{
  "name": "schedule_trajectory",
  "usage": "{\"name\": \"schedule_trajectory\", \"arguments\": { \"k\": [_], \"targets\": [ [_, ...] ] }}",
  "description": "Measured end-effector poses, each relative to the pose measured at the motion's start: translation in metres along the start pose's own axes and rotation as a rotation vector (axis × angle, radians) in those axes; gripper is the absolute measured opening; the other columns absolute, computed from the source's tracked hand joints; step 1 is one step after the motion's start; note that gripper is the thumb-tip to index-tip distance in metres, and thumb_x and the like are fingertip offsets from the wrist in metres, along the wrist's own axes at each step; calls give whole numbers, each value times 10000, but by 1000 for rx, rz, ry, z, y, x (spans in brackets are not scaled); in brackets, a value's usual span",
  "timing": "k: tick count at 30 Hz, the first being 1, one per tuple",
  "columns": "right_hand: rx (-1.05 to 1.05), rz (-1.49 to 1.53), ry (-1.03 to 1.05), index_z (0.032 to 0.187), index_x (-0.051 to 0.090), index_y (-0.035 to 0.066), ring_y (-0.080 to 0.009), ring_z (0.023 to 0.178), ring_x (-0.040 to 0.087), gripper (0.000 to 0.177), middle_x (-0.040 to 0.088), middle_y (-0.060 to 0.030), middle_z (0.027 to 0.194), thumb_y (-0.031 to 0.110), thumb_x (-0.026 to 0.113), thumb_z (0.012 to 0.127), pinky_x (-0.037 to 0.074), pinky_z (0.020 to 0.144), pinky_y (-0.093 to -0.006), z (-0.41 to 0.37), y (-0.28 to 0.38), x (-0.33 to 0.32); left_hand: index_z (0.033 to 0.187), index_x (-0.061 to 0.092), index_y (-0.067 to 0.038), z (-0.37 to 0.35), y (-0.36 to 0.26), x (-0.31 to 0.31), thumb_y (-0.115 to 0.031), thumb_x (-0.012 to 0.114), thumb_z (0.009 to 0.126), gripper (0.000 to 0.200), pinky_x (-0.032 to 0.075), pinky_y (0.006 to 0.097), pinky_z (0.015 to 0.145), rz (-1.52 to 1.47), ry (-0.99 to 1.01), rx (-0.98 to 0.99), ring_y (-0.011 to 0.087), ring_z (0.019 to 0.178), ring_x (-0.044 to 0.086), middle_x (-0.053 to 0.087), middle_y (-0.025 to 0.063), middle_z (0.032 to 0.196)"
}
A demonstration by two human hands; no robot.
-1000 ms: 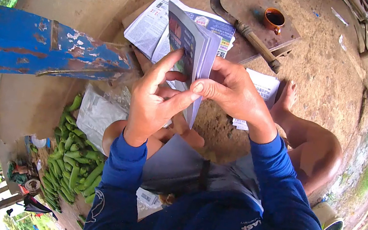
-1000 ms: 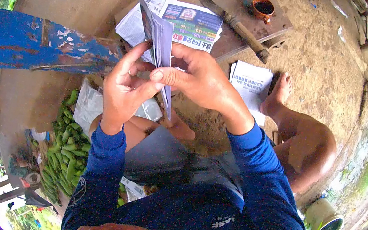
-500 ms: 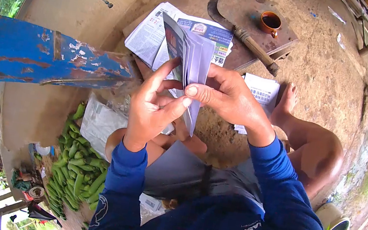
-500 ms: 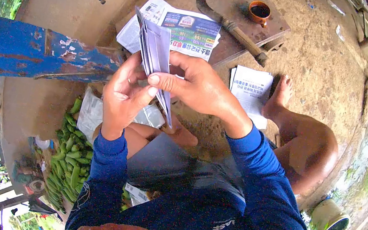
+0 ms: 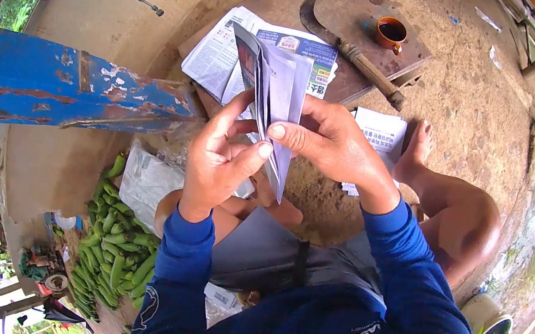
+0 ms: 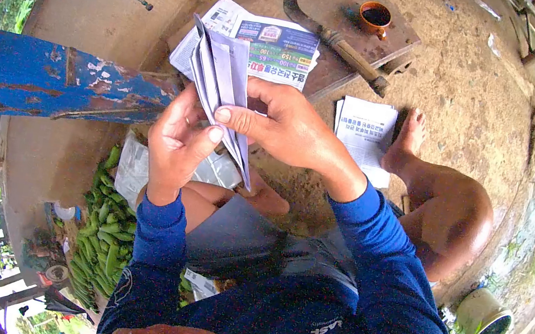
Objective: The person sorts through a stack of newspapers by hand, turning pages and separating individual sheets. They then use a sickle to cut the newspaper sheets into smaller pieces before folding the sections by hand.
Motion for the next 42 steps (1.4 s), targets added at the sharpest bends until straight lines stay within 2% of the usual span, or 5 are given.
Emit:
{"name": "schedule_trajectory", "arguments": {
  "k": [11, 20, 26, 29, 42],
  "targets": [
    [-17, 69, -23, 1189, 671, 41, -68, 810, 598, 354, 673, 0, 919, 294, 705, 944, 548, 675, -260, 2, -5, -3, 1471, 344, 96, 0, 3, -6, -36, 683, 922, 658, 504, 373, 997, -73, 7, 36, 246, 1226, 570, 498, 181, 1418],
    [-9, 122, -19, 1175, 679, 48, -68, 808, 617, 343, 678, 2, 916, 296, 709, 940, 553, 659, -248, 3, -9, -4, 1476, 346, 93, -1, 1, -7, -61, 700, 922, 675, 473, 357, 1018, -87, 9, 36, 234, 1234, 563, 517, 160, 1396],
    [5, 70, -61, 1150, 684, 48, -66, 783, 624, 314, 682, 3, 898, 305, 667, 971, 550, 644, -246, 2, -6, -4, 1467, 351, 90, -4, 3, -8, -11, 618, 951, 590, 476, 326, 981, -85, -34, 63, 202, 1194, 574, 549, 159, 1359],
    [1, 63, -80, 1143, 686, 44, -68, 777, 633, 319, 691, 0, 896, 322, 620, 1000, 549, 639, -243, 2, -9, -5, 1459, 349, 82, -1, 1, -5, 6, 583, 958, 559, 477, 316, 966, 14, -118, 201, 187, 1160, 586, 560, 169, 1348],
    [33, 372, -133, 1105, 697, 70, -56, 788, 645, 273, 729, -7, 933, 304, 589, 1013, 507, 654, -219, 9, -28, -8, 1484, 270, 75, -2, -4, 8, 1, 637, 935, 664, 483, 374, 1018, 13, -148, 348, 260, 1211, 581, 534, 216, 1366]
  ]
}}
Point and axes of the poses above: each hand's wrist, its own z-axis towards the middle knuckle, its own x-axis out of the palm, y = z × x, the point moved 3 cm from there along z, towards the middle knuckle
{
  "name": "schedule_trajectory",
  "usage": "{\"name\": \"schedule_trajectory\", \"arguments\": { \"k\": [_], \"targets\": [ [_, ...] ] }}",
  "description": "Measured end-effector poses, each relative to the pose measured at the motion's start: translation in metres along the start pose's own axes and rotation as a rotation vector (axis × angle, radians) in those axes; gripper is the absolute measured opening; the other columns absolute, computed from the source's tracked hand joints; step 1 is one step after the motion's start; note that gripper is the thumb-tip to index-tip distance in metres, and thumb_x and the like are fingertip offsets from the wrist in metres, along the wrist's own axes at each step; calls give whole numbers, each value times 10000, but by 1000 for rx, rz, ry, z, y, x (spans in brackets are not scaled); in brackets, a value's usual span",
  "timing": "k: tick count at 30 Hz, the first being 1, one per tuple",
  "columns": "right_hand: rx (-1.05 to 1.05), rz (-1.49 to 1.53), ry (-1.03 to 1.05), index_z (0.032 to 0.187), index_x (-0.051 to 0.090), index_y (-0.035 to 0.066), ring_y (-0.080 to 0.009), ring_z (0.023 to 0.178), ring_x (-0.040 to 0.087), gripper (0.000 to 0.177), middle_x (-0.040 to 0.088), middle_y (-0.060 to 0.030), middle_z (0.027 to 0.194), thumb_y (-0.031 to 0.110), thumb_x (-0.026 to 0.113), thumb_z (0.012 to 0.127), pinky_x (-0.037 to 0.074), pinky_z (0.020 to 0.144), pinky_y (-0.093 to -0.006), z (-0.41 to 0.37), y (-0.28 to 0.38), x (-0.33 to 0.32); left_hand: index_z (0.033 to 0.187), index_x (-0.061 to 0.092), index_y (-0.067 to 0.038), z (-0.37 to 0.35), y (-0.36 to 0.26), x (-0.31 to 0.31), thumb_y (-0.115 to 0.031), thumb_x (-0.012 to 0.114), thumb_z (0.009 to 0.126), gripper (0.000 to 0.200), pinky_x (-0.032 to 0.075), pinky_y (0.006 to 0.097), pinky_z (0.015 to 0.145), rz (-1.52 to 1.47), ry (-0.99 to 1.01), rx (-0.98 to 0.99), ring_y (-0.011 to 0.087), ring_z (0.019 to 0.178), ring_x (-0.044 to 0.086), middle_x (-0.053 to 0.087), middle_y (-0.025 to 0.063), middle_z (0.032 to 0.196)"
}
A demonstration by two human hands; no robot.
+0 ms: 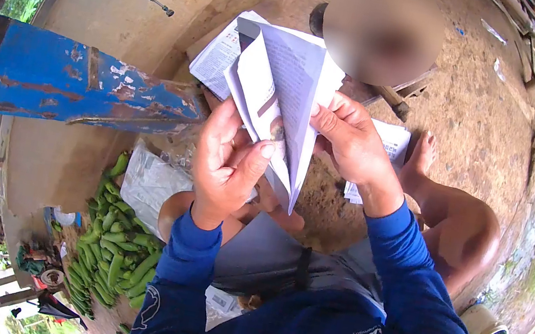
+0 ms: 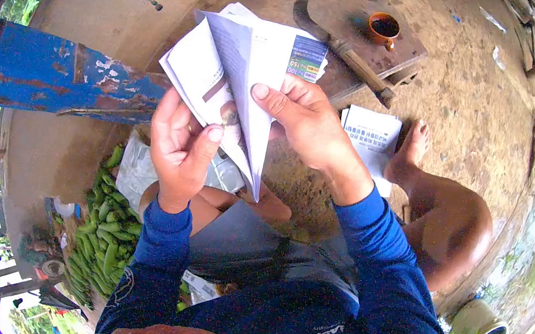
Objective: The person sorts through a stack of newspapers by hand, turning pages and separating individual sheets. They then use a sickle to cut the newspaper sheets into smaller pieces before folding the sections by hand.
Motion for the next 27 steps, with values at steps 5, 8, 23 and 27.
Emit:
{"name": "schedule_trajectory", "arguments": {
  "k": [5, 8, 23, 27],
  "targets": [
    [27, 141, 39, 1133, 674, 59, -84, 833, 657, 273, 733, -27, 974, 288, 608, 1000, 513, 703, -239, 4, -5, -3, 1470, 314, 70, 0, -4, 5, 8, 666, 920, 657, 548, 333, 929, 4, 29, -29, 243, 1185, 597, 545, 197, 1352],
    [10, 176, 34, 1144, 666, 57, -100, 843, 662, 274, 730, -41, 996, 278, 624, 989, 517, 710, -249, 6, -13, -7, 1461, 329, 75, -4, 0, 4, 21, 683, 907, 660, 586, 326, 871, 45, 30, -24, 244, 1135, 631, 557, 205, 1342],
    [16, 335, -53, 1106, 688, 50, -145, 853, 682, 242, 731, -65, 991, 198, 721, 918, 558, 749, -303, 6, -16, -2, 1048, 579, 32, -9, 16, -13, -42, 688, 932, 174, 520, 225, 718, -16, -50, -152, 101, 830, 630, 658, 116, 1076],
    [-24, 392, -97, 1122, 680, 43, -157, 886, 685, 299, 722, -51, 1027, 184, 771, 875, 563, 794, -332, 6, -7, 0, 1024, 575, -47, -9, 25, -19, -136, 600, 1010, 94, 394, 183, 572, -166, -282, -307, 20, 655, 478, 598, -23, 818]
  ]
}}
Point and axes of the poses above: each hand's wrist, its own z-axis towards the middle knuckle, its own x-axis out of the palm, y = z × x, the point moved 3 cm from there along z, towards the middle knuckle
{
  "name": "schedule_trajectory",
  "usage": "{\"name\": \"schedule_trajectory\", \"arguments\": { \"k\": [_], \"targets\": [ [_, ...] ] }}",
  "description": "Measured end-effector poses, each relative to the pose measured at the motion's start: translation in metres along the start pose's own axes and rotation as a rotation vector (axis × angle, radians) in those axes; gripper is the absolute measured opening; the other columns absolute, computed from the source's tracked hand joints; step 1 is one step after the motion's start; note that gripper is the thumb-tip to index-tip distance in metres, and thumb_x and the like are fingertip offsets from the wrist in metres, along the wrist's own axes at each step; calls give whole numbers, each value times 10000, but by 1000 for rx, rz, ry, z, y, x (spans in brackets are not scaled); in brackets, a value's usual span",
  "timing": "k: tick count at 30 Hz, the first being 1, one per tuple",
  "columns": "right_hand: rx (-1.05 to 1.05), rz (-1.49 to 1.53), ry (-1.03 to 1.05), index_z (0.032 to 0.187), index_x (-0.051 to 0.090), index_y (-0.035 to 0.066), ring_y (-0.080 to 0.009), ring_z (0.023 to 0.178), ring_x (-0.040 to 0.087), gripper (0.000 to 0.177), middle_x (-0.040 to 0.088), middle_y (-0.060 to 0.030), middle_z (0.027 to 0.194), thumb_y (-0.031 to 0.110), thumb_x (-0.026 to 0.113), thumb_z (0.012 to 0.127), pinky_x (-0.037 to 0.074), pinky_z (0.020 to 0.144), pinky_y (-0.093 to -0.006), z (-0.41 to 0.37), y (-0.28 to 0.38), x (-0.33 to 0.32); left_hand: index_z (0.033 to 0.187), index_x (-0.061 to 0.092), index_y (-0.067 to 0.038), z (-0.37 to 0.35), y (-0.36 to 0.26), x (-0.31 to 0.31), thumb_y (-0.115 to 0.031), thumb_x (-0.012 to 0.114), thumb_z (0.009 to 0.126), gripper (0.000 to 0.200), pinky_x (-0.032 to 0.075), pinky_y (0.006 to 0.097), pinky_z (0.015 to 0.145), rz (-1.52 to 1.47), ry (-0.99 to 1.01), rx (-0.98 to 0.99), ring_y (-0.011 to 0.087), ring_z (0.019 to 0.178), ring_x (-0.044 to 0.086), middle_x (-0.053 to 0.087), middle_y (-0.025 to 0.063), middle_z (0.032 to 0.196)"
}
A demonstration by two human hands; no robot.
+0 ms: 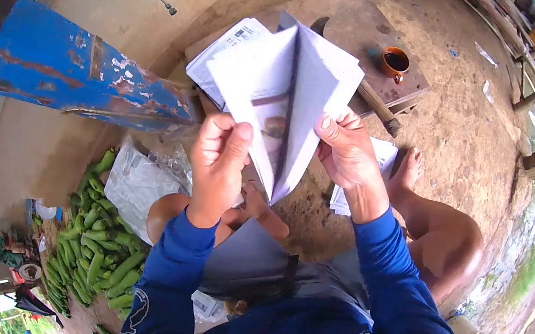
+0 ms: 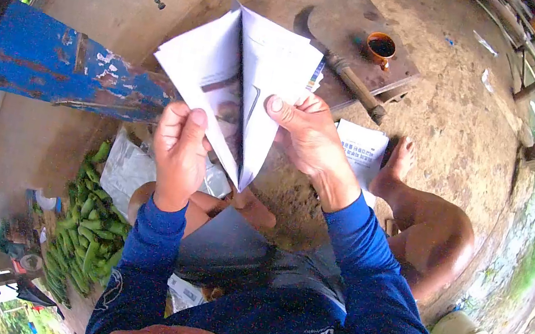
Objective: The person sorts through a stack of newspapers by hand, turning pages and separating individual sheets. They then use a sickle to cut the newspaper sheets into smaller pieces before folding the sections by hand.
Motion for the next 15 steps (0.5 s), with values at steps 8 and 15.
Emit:
{"name": "schedule_trajectory", "arguments": {
  "k": [8, 15],
  "targets": [
    [-66, -138, -32, 1069, 687, 52, -136, 849, 694, 255, 726, -31, 983, 209, 766, 884, 580, 766, -327, -3, 16, -12, 1066, 507, -106, 13, 6, -16, -209, 509, 1054, 104, 502, 320, 847, -350, -73, 55, 119, 968, 581, 614, 32, 1066],
    [-142, -133, -97, 1061, 685, 68, -148, 823, 712, 135, 730, -48, 967, 131, 677, 942, 625, 680, -307, 4, 12, -28, 1122, 502, -102, 22, -12, -24, -238, 497, 1059, 150, 464, 402, 1014, -368, -170, 167, 196, 1191, 551, 579, 88, 1284]
  ]
}}
Point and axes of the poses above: each hand's wrist, its own z-axis towards the middle knuckle, its own x-axis out of the palm, y = z × x, the point moved 3 cm from there along z, towards the middle knuckle
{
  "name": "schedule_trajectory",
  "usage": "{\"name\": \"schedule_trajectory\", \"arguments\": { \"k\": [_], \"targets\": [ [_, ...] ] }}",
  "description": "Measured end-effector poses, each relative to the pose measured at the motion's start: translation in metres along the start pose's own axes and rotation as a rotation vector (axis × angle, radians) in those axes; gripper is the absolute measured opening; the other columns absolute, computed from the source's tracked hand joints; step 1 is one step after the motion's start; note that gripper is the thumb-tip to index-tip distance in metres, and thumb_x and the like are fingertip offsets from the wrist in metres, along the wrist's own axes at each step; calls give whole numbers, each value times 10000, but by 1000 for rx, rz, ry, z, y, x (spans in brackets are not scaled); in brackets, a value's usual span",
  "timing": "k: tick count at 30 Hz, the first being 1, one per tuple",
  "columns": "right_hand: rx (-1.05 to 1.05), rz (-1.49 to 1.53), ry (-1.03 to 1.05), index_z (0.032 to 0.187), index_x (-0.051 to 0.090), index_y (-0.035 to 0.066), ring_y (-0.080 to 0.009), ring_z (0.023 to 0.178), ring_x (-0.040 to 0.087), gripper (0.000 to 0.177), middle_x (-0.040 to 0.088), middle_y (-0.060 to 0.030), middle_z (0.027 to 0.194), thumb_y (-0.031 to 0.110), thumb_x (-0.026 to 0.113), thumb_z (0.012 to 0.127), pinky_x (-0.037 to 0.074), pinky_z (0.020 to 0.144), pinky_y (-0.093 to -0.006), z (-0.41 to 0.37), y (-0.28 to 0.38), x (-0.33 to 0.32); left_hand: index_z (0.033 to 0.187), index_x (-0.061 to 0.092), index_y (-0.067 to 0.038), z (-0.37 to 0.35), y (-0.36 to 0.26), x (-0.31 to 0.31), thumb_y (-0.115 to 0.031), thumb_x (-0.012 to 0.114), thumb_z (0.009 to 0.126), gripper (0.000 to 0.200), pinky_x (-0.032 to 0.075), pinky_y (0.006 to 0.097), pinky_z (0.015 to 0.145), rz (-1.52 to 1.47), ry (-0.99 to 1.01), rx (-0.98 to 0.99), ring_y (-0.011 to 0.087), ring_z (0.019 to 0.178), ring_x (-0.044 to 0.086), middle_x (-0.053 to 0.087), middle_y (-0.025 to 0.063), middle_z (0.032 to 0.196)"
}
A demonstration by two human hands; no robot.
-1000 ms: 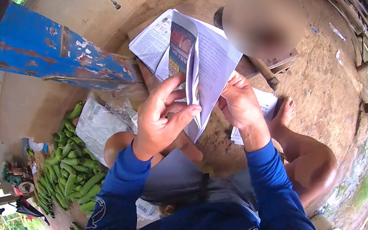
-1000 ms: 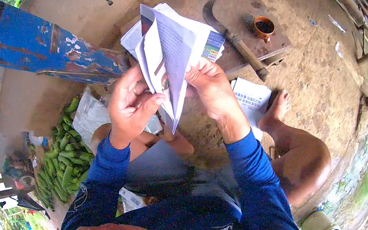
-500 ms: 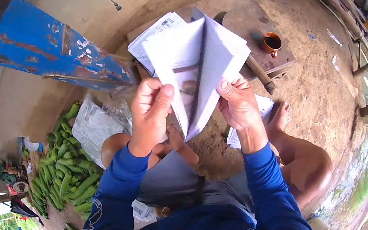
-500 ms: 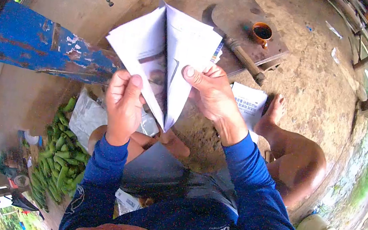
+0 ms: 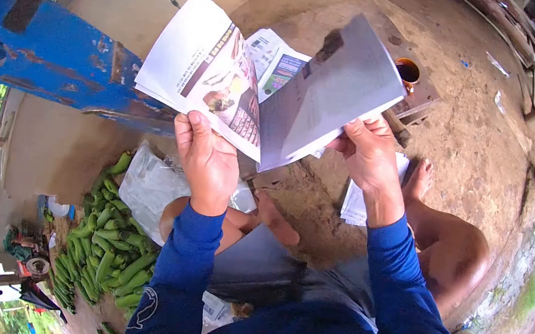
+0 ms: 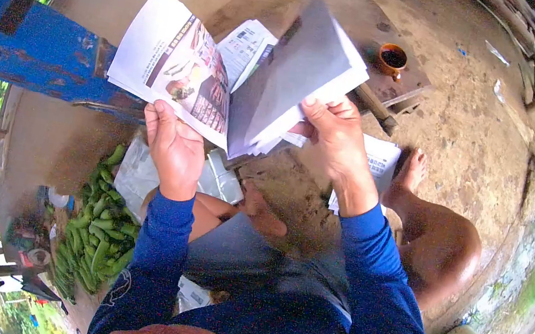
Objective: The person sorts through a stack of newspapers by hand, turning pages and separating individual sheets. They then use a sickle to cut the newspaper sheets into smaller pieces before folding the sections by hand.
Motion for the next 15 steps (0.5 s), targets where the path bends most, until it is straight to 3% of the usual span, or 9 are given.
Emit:
{"name": "schedule_trajectory", "arguments": {
  "k": [3, 8, 13, 15],
  "targets": [
    [18, -6, -17, 1086, 677, 65, -170, 856, 718, 148, 728, -60, 997, 120, 658, 949, 639, 709, -329, 4, -2, -6, 1134, 504, -103, 6, -4, -11, -259, 494, 1059, 173, 461, 392, 1024, -19, 4, 54, 191, 1196, 553, 566, 81, 1311],
    [58, 70, 35, 1132, 658, 53, -194, 929, 710, 175, 708, -83, 1080, 104, 603, 974, 652, 739, -345, 17, -18, -29, 1410, 426, -100, 20, -21, -25, -300, 491, 1055, 414, 488, 404, 1019, -19, -38, 83, 197, 1265, 526, 517, 82, 1410],
    [102, 161, 58, 1158, 628, 39, -226, 965, 694, 190, 694, -95, 1078, 93, 562, 989, 641, 797, -404, 23, -38, -55, 1356, 449, -104, 26, -38, -32, -291, 516, 1042, 372, 465, 397, 1033, -32, -91, 146, 193, 1263, 519, 520, 60, 1405],
    [125, 186, 56, 1164, 624, 47, -231, 1000, 685, 191, 687, -98, 1111, 86, 544, 996, 634, 811, -414, 25, -44, -61, 1210, 503, -121, 28, -42, -26, -296, 534, 1037, 248, 545, 293, 901, -82, -96, 155, 120, 1161, 570, 576, 16, 1310]
  ]
}}
Point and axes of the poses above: each hand's wrist, its own z-axis towards the middle knuckle, its own x-axis out of the palm, y = z × x, the point moved 3 cm from there along z, towards the middle knuckle
